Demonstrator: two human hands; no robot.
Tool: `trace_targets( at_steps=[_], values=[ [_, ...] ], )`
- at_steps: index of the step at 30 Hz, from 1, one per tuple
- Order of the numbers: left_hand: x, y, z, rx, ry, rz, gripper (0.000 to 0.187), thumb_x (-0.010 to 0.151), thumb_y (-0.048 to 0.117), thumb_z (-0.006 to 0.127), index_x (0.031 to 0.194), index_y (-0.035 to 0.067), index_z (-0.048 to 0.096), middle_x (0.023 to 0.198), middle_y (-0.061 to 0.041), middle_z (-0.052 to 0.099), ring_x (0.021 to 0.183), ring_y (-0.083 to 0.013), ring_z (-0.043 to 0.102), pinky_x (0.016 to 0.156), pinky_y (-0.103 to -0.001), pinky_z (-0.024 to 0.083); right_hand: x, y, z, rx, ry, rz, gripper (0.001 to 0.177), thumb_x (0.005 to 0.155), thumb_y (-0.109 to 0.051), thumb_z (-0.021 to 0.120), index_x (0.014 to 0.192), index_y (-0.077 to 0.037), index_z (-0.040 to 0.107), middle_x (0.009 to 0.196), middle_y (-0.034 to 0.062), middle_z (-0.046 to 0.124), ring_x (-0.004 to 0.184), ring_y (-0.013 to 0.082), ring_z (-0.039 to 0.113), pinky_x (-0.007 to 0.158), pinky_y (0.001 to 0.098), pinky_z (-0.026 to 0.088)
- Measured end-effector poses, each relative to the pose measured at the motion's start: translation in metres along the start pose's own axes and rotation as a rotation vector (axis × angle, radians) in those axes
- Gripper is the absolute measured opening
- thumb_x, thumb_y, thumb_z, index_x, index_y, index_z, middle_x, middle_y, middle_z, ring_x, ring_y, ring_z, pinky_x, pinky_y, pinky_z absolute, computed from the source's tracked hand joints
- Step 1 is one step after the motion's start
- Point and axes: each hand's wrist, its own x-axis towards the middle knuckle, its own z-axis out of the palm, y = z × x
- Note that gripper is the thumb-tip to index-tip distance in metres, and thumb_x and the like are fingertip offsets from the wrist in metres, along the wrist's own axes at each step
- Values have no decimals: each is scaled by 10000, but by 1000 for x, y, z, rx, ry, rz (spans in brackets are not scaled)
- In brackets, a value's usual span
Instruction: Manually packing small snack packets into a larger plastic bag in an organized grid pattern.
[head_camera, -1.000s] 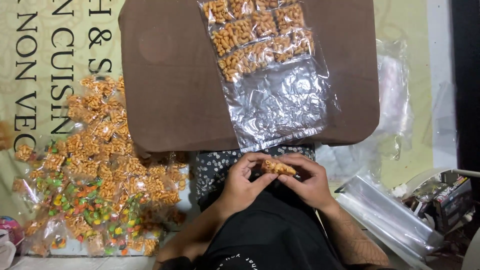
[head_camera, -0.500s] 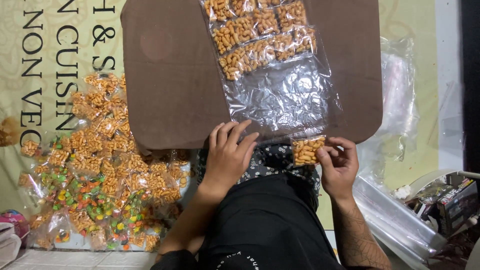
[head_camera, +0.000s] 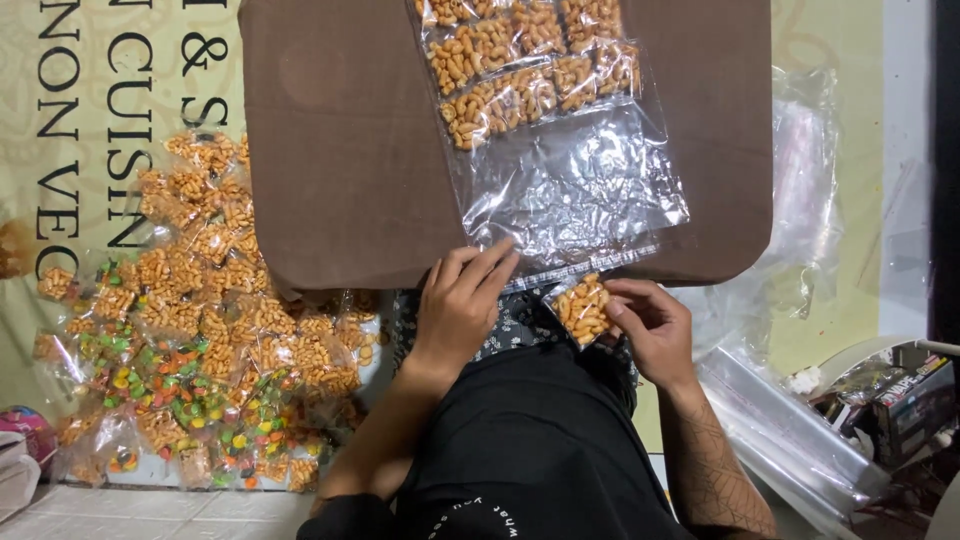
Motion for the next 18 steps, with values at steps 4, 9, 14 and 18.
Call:
trace_targets(
  at_steps=[4, 9, 14, 18],
  values=[
    [1, 1, 4, 13, 72, 18, 291, 965, -22, 567, 1181, 92, 725, 1266, -36, 705, 937, -226, 616, 685, -322, 465, 1, -9, 6, 82, -40, 36, 361, 936, 17, 685, 1293, 29, 634, 896, 186, 742, 685, 164, 695, 460, 316, 613],
    [0, 4, 7, 27, 121, 50, 324, 980, -12, 545, 1235, 96, 715, 1307, -24, 702, 890, -214, 605, 664, -306, 460, 8, -14, 8, 133, 13, 88, 171, 952, 42, 679, 1113, 81, 639, 887, 266, 715, 675, 291, 730, 410, 429, 629],
    [0, 11, 8, 14, 149, 87, 344, 990, 2, 513, 1260, 85, 709, 1313, -35, 697, 831, -193, 583, 645, -291, 443, 12, -47, 23, -105, 44, 24, 172, 932, -2, 752, 1094, 52, 732, 882, 232, 748, 759, 218, 723, 548, 403, 640],
    [5, 15, 8, 2, 178, 131, 338, 997, 2, 486, 1240, 67, 712, 1296, -67, 701, 754, -213, 575, 624, -310, 438, 21, -64, 32, -401, 46, -279, 340, 849, -9, 849, 1176, 16, 760, 880, 206, 750, 778, 297, 712, 568, 379, 586]
  ],
)
